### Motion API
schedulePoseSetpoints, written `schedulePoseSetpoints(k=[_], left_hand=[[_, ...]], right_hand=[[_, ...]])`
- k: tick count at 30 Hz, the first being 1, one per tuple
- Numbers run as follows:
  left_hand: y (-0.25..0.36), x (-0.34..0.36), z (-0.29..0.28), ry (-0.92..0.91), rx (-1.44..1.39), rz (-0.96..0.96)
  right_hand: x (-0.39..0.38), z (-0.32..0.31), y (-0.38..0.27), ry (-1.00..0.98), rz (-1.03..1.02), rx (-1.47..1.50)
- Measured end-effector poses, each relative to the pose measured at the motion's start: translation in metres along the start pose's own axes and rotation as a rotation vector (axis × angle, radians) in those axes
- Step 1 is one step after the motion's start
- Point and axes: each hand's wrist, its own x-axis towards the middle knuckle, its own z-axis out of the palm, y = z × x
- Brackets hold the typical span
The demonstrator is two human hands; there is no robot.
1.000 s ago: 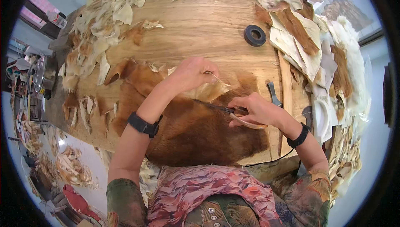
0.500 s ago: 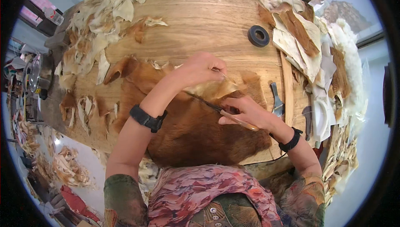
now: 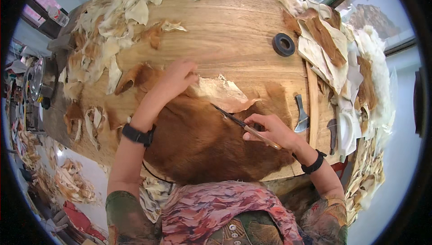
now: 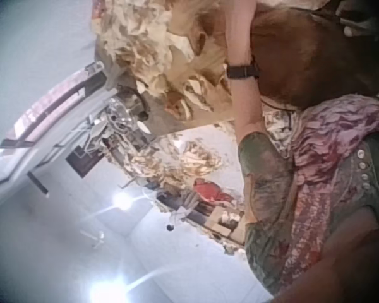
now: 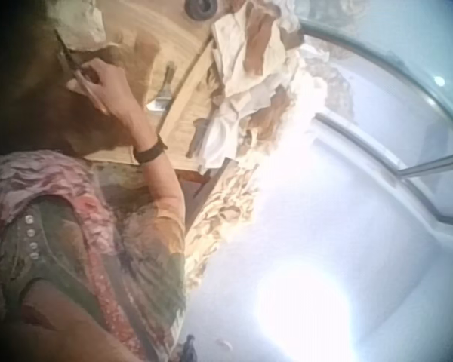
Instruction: Cutting, marking, and preparing leather and fur pieces for assembly.
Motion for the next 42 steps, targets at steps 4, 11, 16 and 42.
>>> schedulePoseSetpoints(k=[4, 11, 16, 42], left_hand=[[-0.013, -0.015, 0.006, -0.020, 0.315, 0.016], [-0.010, -0.007, -0.009, -0.214, 0.152, -0.220], [-0.037, -0.004, -0.004, -0.061, -0.357, -0.092], [-0.050, -0.015, -0.051, -0.195, -0.464, -0.138]], right_hand=[[0.004, 0.004, 0.002, 0.003, 0.031, -0.010], [0.004, 0.002, 0.009, -0.061, 0.089, 0.072], [0.004, 0.004, 0.015, -0.099, 0.065, 0.209], [0.046, 0.024, -0.038, 0.110, -0.137, 0.007]])
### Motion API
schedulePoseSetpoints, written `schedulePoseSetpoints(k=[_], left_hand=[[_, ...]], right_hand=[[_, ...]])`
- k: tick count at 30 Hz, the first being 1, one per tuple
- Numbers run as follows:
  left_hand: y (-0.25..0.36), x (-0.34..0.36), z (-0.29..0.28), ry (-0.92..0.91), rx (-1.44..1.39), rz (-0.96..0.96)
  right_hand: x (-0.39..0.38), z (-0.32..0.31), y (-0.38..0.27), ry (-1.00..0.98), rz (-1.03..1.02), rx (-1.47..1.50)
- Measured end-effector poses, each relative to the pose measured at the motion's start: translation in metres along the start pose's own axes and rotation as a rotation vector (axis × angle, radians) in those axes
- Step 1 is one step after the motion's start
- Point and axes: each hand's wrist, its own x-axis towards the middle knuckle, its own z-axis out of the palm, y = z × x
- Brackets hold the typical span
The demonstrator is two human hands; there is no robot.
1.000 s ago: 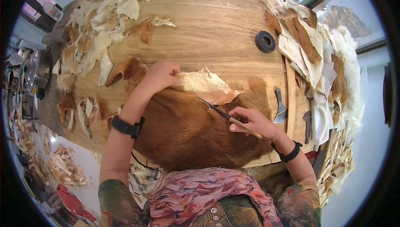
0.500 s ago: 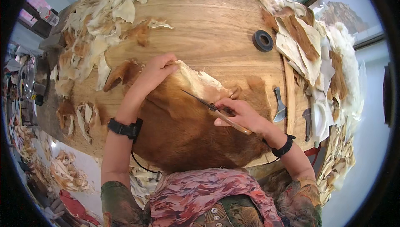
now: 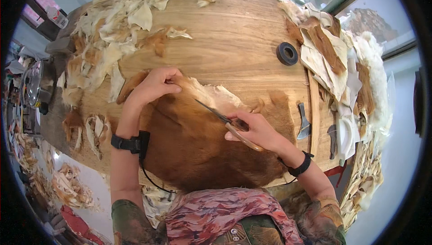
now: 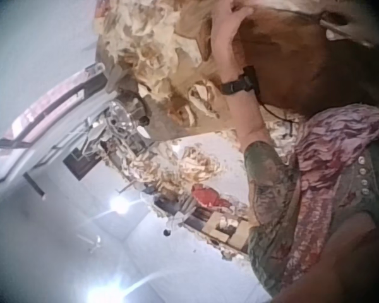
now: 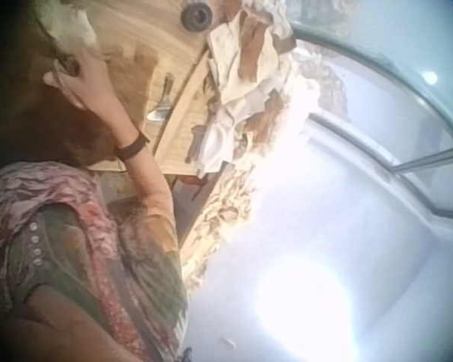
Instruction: Cutting, marking, and preparing leather and fur pieces for assembly.
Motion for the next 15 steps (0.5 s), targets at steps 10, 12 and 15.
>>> schedulePoseSetpoints(k=[10, 12, 15], left_hand=[[-0.014, -0.004, -0.004, 0.088, 0.032, 0.024], [-0.015, -0.004, -0.005, 0.078, 0.024, 0.018], [-0.013, -0.005, -0.003, 0.111, -0.148, -0.014]], right_hand=[[0.003, 0.005, -0.005, 0.007, -0.038, 0.102], [0.006, 0.005, -0.006, 0.014, -0.033, 0.117], [0.016, 0.007, -0.008, 0.070, -0.169, 0.034]])
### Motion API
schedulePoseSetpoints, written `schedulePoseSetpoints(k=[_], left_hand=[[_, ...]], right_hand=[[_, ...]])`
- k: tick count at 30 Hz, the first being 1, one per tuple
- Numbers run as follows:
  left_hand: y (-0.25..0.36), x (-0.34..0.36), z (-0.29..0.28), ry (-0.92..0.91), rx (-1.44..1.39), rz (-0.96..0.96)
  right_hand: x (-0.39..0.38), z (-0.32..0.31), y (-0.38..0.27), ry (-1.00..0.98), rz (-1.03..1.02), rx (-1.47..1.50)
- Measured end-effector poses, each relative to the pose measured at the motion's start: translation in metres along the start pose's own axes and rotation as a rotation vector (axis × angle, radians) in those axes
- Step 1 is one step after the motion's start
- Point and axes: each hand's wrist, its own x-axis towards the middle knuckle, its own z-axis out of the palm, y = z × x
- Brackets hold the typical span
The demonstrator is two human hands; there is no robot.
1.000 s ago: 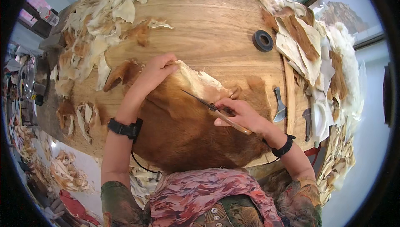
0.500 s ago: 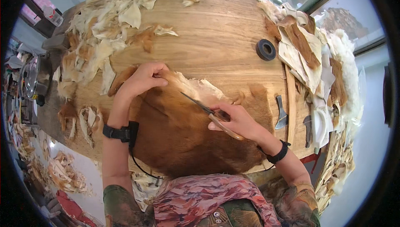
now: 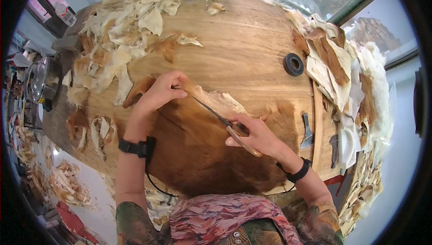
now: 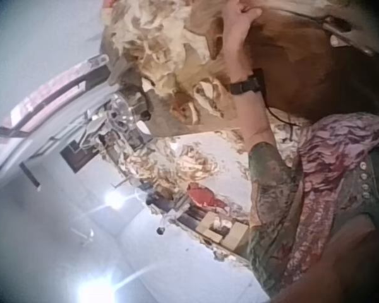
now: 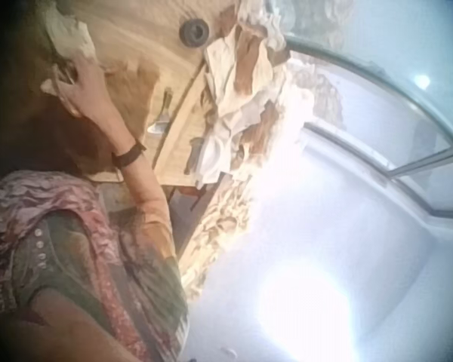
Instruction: Cutting, marking, and preparing leather and fur pieces for assembly.
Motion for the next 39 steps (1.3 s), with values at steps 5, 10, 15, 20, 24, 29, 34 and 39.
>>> schedulePoseSetpoints(k=[5, 10, 15, 20, 24, 29, 34, 39], left_hand=[[0.000, -0.004, -0.003, -0.017, -0.044, 0.000], [0.005, -0.011, -0.002, 0.065, -0.001, 0.015], [-0.005, -0.011, -0.009, 0.106, 0.287, 0.072], [-0.010, -0.013, -0.013, 0.104, 0.115, -0.045], [-0.006, -0.015, -0.015, 0.158, -0.042, -0.079], [-0.003, -0.020, -0.017, 0.187, -0.023, -0.031], [-0.005, -0.020, -0.017, 0.186, -0.033, -0.058], [-0.008, -0.020, -0.017, 0.195, -0.065, -0.102]], right_hand=[[0.021, 0.012, -0.002, 0.040, 0.057, -0.017], [0.023, 0.012, 0.007, 0.025, 0.055, -0.026], [0.028, 0.011, 0.013, 0.056, -0.001, 0.033], [0.047, 0.013, 0.000, -0.009, 0.102, -0.133], [0.047, 0.009, 0.010, 0.014, 0.080, -0.038], [0.037, 0.000, 0.012, -0.120, 0.187, 0.176], [0.057, 0.014, 0.008, -0.124, 0.252, 0.194], [0.070, 0.017, -0.001, -0.063, 0.112, 0.056]])
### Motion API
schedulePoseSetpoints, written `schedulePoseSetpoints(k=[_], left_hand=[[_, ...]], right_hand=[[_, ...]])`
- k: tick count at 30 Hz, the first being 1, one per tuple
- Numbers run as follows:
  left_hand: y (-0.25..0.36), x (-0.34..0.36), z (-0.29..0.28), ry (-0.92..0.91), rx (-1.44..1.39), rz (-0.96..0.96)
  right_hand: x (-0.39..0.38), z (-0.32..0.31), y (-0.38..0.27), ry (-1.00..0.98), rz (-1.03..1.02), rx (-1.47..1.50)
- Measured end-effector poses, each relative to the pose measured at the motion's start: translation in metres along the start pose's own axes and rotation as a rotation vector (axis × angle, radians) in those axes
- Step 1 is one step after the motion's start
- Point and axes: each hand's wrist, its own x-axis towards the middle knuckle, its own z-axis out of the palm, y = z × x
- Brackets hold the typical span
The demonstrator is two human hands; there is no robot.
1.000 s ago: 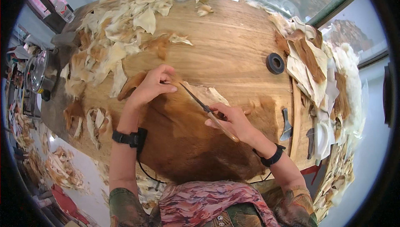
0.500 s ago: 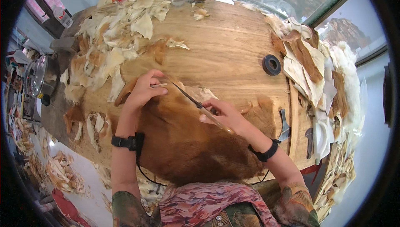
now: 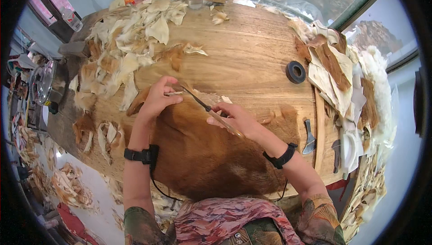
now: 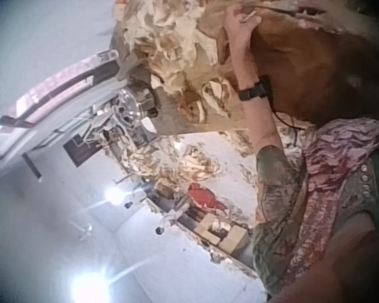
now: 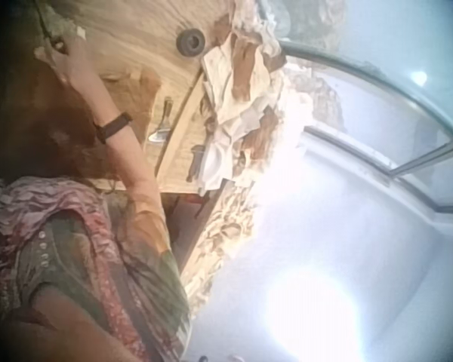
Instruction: Cutting, marking, and preparing leather and fur pieces for assembly.
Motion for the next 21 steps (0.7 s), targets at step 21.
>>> schedulePoseSetpoints(k=[21], left_hand=[[0.008, -0.014, 0.014, 0.100, -0.065, 0.103]], right_hand=[[-0.010, 0.009, -0.002, -0.064, -0.069, 0.253]])
